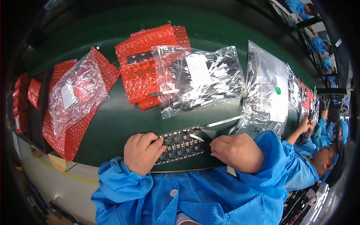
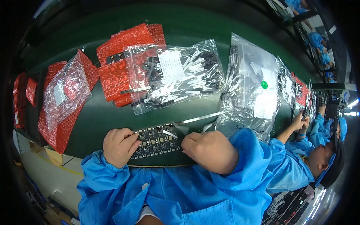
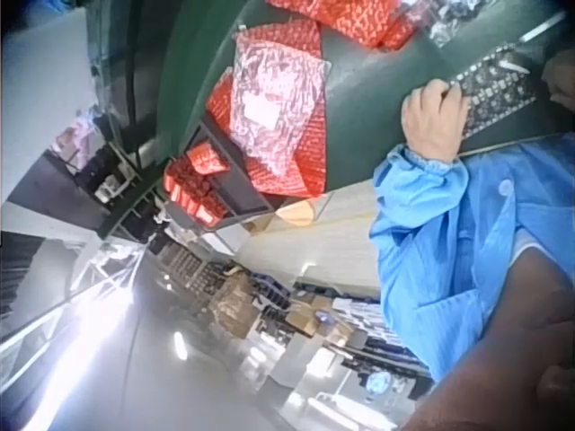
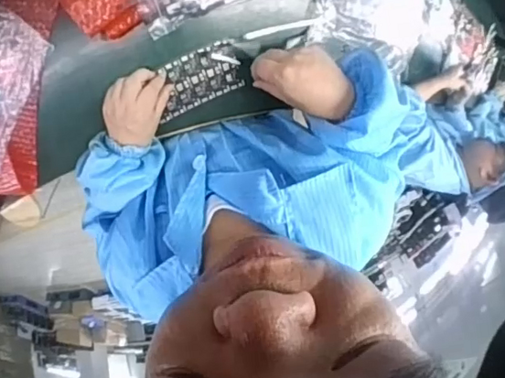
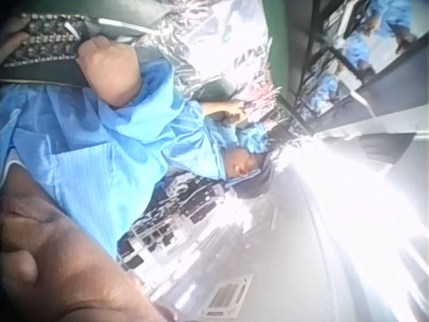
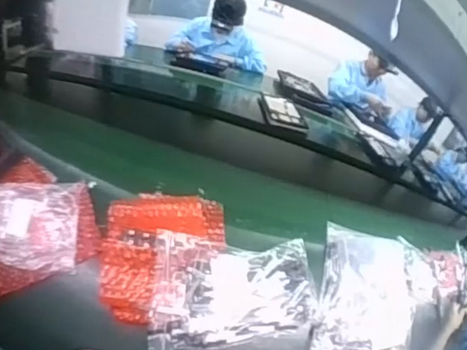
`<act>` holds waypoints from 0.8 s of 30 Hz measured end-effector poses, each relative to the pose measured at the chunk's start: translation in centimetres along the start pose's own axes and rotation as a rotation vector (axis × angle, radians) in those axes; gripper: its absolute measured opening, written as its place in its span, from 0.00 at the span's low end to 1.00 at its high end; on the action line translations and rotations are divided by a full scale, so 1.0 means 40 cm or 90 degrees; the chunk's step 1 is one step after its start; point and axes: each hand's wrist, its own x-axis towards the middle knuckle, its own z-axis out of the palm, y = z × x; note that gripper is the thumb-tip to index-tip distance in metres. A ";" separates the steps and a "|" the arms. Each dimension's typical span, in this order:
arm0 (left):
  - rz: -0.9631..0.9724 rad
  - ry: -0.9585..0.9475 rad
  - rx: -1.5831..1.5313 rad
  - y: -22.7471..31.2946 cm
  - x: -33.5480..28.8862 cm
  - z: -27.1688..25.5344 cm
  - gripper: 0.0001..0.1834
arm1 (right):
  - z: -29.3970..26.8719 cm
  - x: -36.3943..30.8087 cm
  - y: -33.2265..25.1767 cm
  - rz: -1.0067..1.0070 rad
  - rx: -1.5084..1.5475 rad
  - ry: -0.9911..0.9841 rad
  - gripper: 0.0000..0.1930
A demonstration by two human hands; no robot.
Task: The person assembles circuit boards by taking strip components from bags and bubble wrap, then pressing and attaching the strips onto the boards by hand.
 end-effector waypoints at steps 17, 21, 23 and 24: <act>0.004 0.001 -0.005 0.002 0.000 -0.001 0.13 | 0.097 0.164 -0.010 0.087 0.195 0.127 0.06; 0.015 0.009 -0.001 -0.003 -0.003 0.001 0.13 | 0.102 0.187 -0.007 0.127 0.180 0.113 0.07; 0.012 0.004 0.006 -0.004 -0.007 0.001 0.12 | 0.105 0.193 -0.014 0.125 0.188 0.101 0.07; 0.011 0.008 -0.005 -0.003 -0.006 0.001 0.13 | 0.107 0.196 -0.019 0.116 0.171 0.095 0.07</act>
